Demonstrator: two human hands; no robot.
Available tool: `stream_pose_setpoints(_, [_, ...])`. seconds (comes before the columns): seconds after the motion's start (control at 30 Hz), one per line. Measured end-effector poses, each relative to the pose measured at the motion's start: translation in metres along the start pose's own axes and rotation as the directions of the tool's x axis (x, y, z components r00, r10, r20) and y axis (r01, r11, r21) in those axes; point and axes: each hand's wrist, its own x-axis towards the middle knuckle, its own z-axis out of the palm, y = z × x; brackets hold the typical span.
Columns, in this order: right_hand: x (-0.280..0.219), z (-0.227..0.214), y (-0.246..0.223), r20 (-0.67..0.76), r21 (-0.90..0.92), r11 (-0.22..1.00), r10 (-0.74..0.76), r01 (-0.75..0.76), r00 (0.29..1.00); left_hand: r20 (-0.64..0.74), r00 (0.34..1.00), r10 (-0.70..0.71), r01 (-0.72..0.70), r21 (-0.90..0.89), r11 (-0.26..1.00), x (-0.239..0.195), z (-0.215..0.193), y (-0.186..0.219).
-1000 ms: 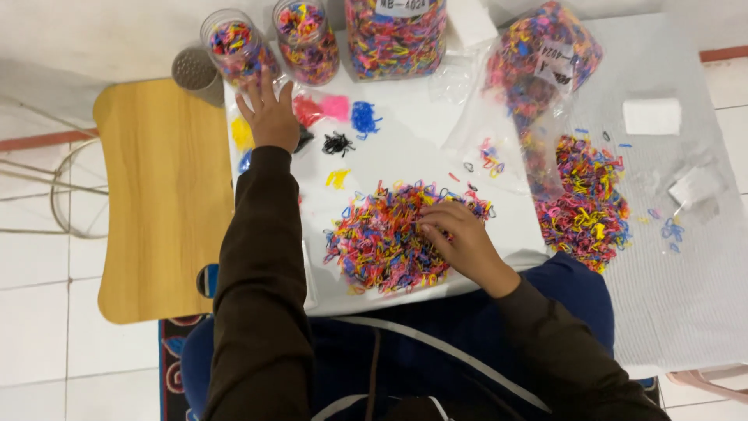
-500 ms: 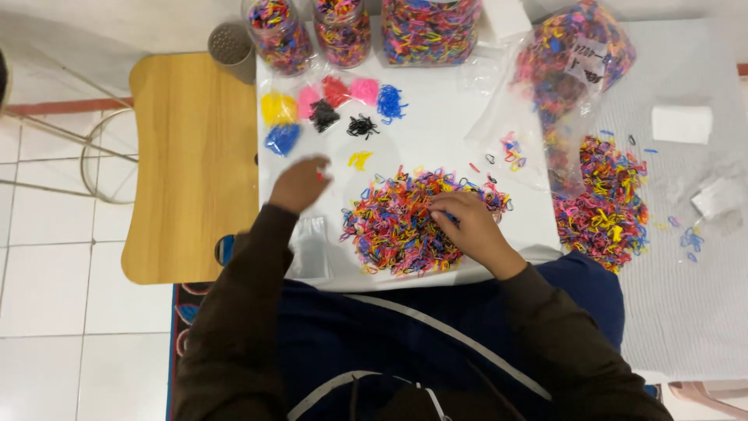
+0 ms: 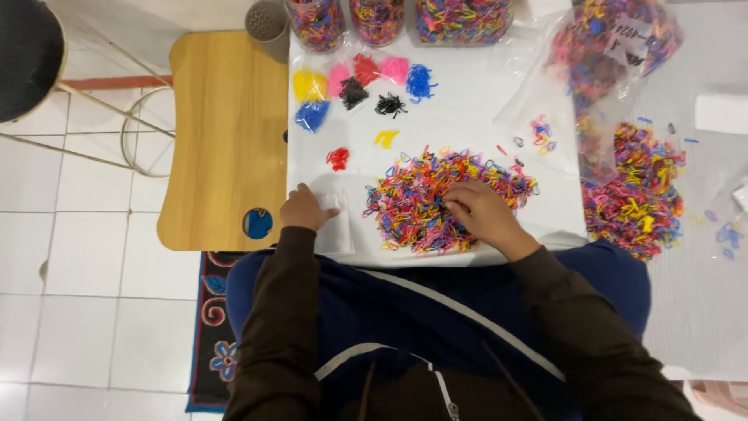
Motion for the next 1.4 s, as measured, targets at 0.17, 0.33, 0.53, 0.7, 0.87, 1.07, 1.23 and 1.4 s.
stream_pose_setpoints(0.17, [-0.007,-0.006,0.004,-0.016,-0.029,0.996,0.088,-0.089,0.996,-0.023,1.0,-0.007,0.009,0.086,0.996,0.009,0.015,0.002])
stream_pose_setpoints(0.33, [-0.006,-0.007,0.006,0.066,-0.172,0.981,0.102,-0.09,0.993,-0.052,0.999,-0.016,0.023,0.139,0.99,0.008,0.011,0.007])
stream_pose_setpoints(0.53, [-0.002,0.019,0.025,0.21,-0.363,0.926,0.189,-0.102,0.959,-0.147,0.988,0.045,-0.006,0.253,0.967,0.014,0.006,0.019])
stream_pose_setpoints(0.7, [0.004,0.026,0.045,0.138,-0.42,0.891,0.251,-0.172,0.958,-0.275,0.86,0.43,-0.487,-0.189,0.853,-0.021,-0.02,0.047])
stream_pose_setpoints(0.87, [0.002,0.016,0.054,0.033,-0.144,0.938,0.322,-0.314,0.946,-0.107,0.787,0.607,-0.615,-0.207,0.761,-0.024,0.003,0.078])
stream_pose_setpoints(1.07, [0.011,0.009,0.024,0.073,0.425,0.74,0.547,-0.522,0.834,-0.054,0.711,0.701,-0.694,-0.217,0.687,-0.037,0.01,0.102])
stream_pose_setpoints(1.23, [0.008,0.032,0.017,0.234,0.817,0.306,0.599,-0.489,0.766,-0.232,0.691,0.685,-0.634,-0.649,0.42,-0.045,0.024,0.123])
stream_pose_setpoints(1.4, [0.011,0.04,0.002,0.325,0.855,0.162,0.572,-0.493,0.753,-0.158,0.764,0.625,-0.287,-0.952,0.11,-0.058,0.031,0.145])
